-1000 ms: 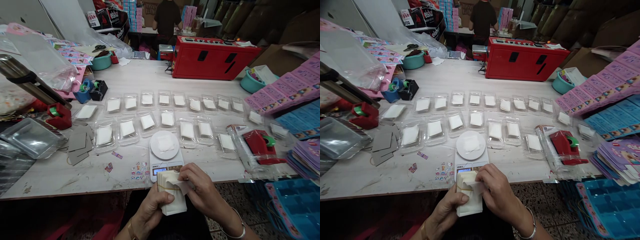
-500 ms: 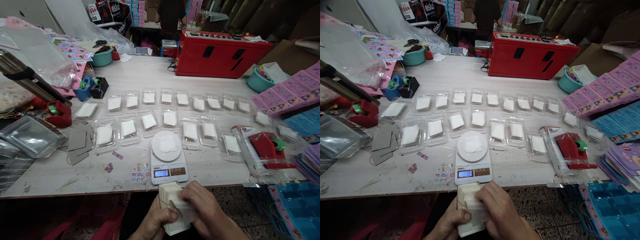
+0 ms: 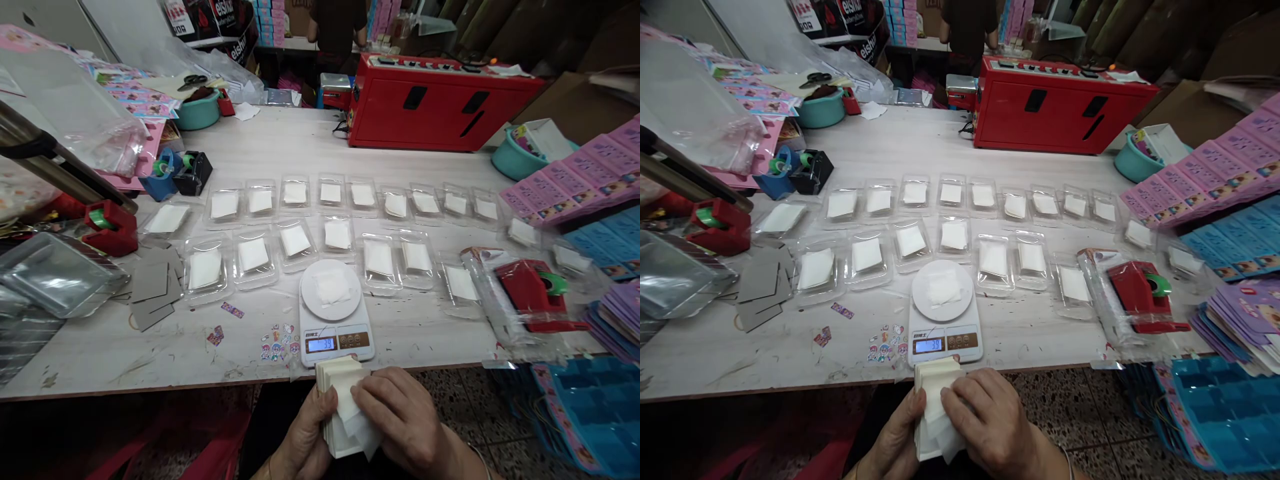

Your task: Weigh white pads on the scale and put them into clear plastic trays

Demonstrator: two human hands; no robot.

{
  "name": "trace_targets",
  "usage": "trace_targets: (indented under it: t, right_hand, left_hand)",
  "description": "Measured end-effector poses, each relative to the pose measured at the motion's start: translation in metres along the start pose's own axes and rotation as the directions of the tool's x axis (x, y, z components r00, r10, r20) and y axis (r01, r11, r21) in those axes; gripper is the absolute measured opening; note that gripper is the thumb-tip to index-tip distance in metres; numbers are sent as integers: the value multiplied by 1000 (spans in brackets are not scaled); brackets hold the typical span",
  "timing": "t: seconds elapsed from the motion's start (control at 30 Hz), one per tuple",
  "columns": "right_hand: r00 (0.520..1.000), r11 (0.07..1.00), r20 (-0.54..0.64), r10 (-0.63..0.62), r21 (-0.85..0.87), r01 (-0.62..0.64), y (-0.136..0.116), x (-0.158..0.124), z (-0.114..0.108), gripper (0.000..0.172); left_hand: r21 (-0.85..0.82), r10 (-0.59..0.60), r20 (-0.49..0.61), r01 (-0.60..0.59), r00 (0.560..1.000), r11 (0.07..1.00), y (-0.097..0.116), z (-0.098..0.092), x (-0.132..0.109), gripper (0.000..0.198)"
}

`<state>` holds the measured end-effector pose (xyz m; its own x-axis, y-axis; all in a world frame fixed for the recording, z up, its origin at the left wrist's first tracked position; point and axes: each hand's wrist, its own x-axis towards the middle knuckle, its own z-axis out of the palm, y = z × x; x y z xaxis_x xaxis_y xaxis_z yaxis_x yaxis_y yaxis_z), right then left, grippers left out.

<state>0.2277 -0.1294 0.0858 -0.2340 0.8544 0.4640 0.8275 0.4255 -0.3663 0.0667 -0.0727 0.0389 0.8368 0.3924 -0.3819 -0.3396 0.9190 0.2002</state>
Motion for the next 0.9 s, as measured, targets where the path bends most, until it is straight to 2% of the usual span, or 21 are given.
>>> trace_targets:
  t: [0.17,0.3,0.4,0.5,0.73,0.9]
  right_hand:
    - [999,999,-15,-32,-7,32,3,3,1,27]
    - [998,999,-37,-45,-2,45,5,8,1,26]
    - [998,1000,-56,7,31,-5,6,12,-1,26]
    - [993,990,-54,105,100,-100,8,16,-4,31]
    - [977,958,24,211,196,-212,14,27,-5,39]
    - [989,980,20,145,138,-146,17,31,-5,39]
  left_hand:
    - [-51,-29,-68,26,997,998,1,1,1,52]
    - [-126,-78,-67,69,995,990,3,3,6,50]
    - [-156,-59,-84,45,995,987,4,4,10,49]
    - [-137,-30,-97,16,995,990,4,4,12,47]
    - [-41,27,-123,-32,992,999,11,7,11,40]
    - [-5,45,-125,-46,991,999,18,13,13,42]
